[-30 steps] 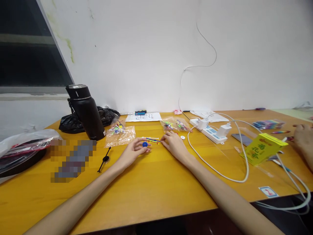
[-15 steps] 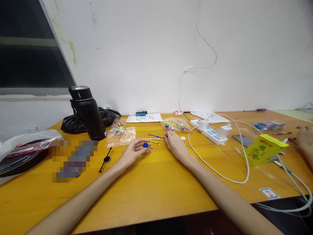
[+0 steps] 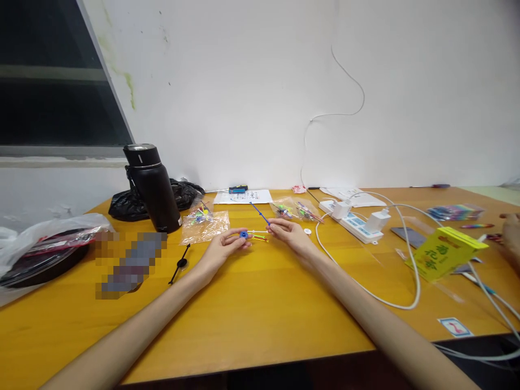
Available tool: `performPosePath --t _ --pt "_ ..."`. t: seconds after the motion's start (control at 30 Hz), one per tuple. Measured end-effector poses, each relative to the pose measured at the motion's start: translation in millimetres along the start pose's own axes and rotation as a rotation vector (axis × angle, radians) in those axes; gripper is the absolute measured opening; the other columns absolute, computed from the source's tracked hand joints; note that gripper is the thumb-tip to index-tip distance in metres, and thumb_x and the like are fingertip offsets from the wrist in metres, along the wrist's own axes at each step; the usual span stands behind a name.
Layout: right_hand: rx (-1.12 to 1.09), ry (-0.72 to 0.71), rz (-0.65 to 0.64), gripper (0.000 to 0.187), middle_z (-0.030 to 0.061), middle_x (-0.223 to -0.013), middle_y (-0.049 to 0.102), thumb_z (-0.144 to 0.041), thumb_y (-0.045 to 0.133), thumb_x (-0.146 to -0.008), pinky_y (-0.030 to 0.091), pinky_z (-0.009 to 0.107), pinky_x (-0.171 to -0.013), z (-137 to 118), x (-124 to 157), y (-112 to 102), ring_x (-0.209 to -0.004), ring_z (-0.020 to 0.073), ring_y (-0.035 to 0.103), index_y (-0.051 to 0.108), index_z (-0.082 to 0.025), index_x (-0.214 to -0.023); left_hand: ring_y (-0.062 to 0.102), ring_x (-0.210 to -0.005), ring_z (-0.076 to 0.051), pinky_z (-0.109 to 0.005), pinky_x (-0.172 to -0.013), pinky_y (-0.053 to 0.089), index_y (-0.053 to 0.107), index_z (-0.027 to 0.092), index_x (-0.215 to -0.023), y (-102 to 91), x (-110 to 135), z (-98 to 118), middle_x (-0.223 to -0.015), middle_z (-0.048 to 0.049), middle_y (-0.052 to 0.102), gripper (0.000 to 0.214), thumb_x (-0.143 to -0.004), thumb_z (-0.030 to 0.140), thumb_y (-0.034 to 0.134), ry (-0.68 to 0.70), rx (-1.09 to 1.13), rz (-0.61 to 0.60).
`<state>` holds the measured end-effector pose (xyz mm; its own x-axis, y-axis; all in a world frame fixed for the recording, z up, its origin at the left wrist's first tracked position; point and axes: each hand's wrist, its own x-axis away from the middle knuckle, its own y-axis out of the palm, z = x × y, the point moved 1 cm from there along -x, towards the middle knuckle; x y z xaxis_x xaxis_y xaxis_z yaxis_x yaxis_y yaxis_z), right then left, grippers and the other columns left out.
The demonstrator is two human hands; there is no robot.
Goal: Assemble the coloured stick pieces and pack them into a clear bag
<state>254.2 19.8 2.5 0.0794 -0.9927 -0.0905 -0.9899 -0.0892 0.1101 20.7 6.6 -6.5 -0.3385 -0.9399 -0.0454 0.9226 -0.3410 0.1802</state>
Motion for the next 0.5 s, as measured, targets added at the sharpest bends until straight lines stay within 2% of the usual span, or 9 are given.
performPosePath --t 0.1,0.3,0.5 --pt "0.081 -0.008 -0.049 0.039 0.0058 -0.097 0.077 -0.044 0.084 -0.071 0.054 0.031 -0.087 -3.4 2.8 3.1 -0.093 0.0182 0.071 0.074 -0.020 -0.100 0.072 -0.105 -0.023 -0.042 -0.110 0.046 0.064 0.017 -0.127 -0.2 0.8 1.3 -0.120 -0.0127 0.074 0.056 -0.078 0.037 0.081 -0.001 -0.023 0.003" --pt "0.325 -0.128 -0.258 0.033 0.0070 -0.096 0.076 -0.044 0.077 -0.079 0.054 0.031 -0.080 -5.9 10.2 13.8 -0.093 0.0202 0.070 0.073 -0.017 -0.097 0.068 -0.117 -0.026 -0.043 -0.113 0.042 0.066 0.019 -0.125 1.5 2.5 4.9 -0.124 -0.0130 0.073 0.054 -0.075 0.034 0.083 0.032 -0.074 -0.007" --pt "0.451 -0.180 -0.279 0.032 0.0081 -0.095 0.076 -0.043 0.073 -0.083 0.053 0.032 -0.079 -6.9 16.2 18.0 -0.089 0.0201 0.070 0.073 -0.015 -0.099 0.064 -0.124 -0.028 -0.045 -0.113 0.042 0.067 0.020 -0.125 0.9 2.5 4.8 -0.129 -0.0140 0.070 0.053 -0.076 0.034 0.082 0.069 -0.077 -0.032"
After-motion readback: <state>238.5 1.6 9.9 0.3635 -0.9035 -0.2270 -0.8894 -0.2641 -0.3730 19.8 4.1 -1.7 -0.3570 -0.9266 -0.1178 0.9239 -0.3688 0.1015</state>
